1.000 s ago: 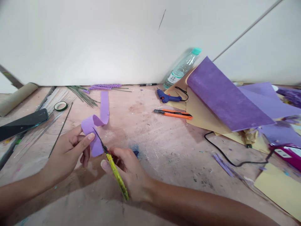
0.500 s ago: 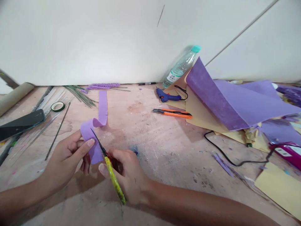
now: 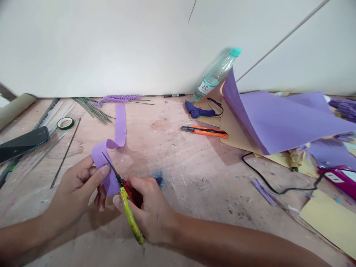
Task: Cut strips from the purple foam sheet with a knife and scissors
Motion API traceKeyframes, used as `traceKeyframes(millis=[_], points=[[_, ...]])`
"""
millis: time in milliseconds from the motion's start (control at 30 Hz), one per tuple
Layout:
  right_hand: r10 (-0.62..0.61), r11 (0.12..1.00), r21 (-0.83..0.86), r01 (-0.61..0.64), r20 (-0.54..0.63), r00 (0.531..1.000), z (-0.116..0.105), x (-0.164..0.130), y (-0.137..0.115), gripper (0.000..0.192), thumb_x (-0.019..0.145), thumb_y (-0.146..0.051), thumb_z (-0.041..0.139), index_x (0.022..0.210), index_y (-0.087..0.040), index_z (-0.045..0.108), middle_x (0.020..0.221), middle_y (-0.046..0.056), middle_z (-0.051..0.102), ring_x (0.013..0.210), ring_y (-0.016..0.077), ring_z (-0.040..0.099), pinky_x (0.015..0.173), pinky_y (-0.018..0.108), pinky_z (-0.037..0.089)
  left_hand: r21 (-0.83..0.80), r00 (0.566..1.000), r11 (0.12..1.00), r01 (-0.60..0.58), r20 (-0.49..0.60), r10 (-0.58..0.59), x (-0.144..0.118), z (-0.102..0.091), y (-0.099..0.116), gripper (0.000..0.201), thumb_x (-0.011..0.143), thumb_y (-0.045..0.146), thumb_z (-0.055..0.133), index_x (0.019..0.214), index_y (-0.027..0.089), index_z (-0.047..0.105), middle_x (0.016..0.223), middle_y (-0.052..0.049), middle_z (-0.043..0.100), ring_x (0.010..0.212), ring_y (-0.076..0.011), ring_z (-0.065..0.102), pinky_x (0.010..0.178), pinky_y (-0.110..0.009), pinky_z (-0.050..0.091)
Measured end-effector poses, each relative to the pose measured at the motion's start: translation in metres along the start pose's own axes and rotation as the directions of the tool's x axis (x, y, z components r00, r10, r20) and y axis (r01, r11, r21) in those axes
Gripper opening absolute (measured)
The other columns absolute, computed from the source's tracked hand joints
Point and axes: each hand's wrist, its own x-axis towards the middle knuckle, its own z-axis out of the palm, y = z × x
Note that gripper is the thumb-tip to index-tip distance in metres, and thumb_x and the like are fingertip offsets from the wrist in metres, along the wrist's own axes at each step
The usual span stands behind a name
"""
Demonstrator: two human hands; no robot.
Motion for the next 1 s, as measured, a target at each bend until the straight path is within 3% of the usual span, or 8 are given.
traceKeyframes(millis=[100,200,467,667,800,1000], points=[[-0.034,0.993,0.113,0.037,-0.023,0.999,-0.0006,0.0004,-0.0019,0.043,0.094,-0.051,0.063,0.069,-0.021,0.045,0.059,-0.007,0.035,0.052,0.0083,0.029,0.048,0.025,0.027,-0.014,1.000,1.000,0.005,-0.006,-0.005,-0.0016,0.0015,0.0004,0.032,0.092,0.048,0.063,0.090,0.016,0.059,0.041,0.007,0.056,0.031,-0.0113,0.055,0.034,-0.016,0.044],[-0.010,0.995,0.102,0.012,-0.020,1.000,-0.0014,-0.0005,-0.0008,0.044,0.093,-0.048,0.065,0.067,-0.021,0.042,0.059,-0.007,0.034,0.052,0.0084,0.027,0.048,0.025,0.027,-0.029,1.000,0.999,0.018,-0.010,-0.018,-0.0020,0.0023,0.0001,0.033,0.092,0.049,0.064,0.089,0.017,0.058,0.042,0.007,0.056,0.031,-0.0114,0.055,0.034,-0.017,0.045],[-0.002,0.996,0.085,0.001,0.009,1.000,-0.0023,-0.0034,0.0045,0.045,0.096,-0.050,0.060,0.066,-0.021,0.042,0.059,-0.006,0.033,0.052,0.0086,0.028,0.050,0.025,0.029,-0.010,0.999,1.000,0.018,-0.044,-0.018,-0.0002,0.0012,-0.0024,0.031,0.090,0.047,0.066,0.083,0.017,0.058,0.042,0.006,0.056,0.032,-0.0106,0.054,0.035,-0.016,0.044],[-0.054,0.985,0.165,0.046,0.048,0.997,-0.0006,-0.0030,0.0032,0.039,0.099,-0.049,0.056,0.074,-0.019,0.053,0.066,-0.004,0.046,0.058,0.0091,0.039,0.055,0.023,0.034,-0.006,0.998,0.999,0.043,-0.035,-0.043,-0.0027,0.0020,-0.0026,0.032,0.085,0.046,0.070,0.082,0.016,0.060,0.042,0.005,0.056,0.031,-0.0109,0.053,0.033,-0.017,0.043],[-0.012,0.992,0.127,0.008,0.033,0.999,-0.0002,-0.0063,0.0053,0.038,0.095,-0.048,0.064,0.074,-0.018,0.056,0.064,-0.005,0.042,0.056,0.0082,0.035,0.051,0.024,0.028,-0.003,0.998,1.000,0.022,-0.063,-0.023,-0.0021,0.0029,0.0005,0.031,0.085,0.044,0.070,0.075,0.017,0.060,0.040,0.005,0.055,0.031,-0.0098,0.051,0.033,-0.016,0.042],[0.027,0.994,0.103,-0.031,0.039,0.999,0.0009,-0.0069,0.0050,0.045,0.095,-0.059,0.059,0.074,-0.019,0.060,0.064,-0.003,0.048,0.056,0.0104,0.040,0.053,0.025,0.033,0.024,0.996,1.000,-0.005,-0.091,0.007,-0.0014,0.0039,0.0025,0.030,0.084,0.041,0.068,0.069,0.018,0.057,0.038,0.005,0.052,0.030,-0.0088,0.049,0.032,-0.015,0.040]])
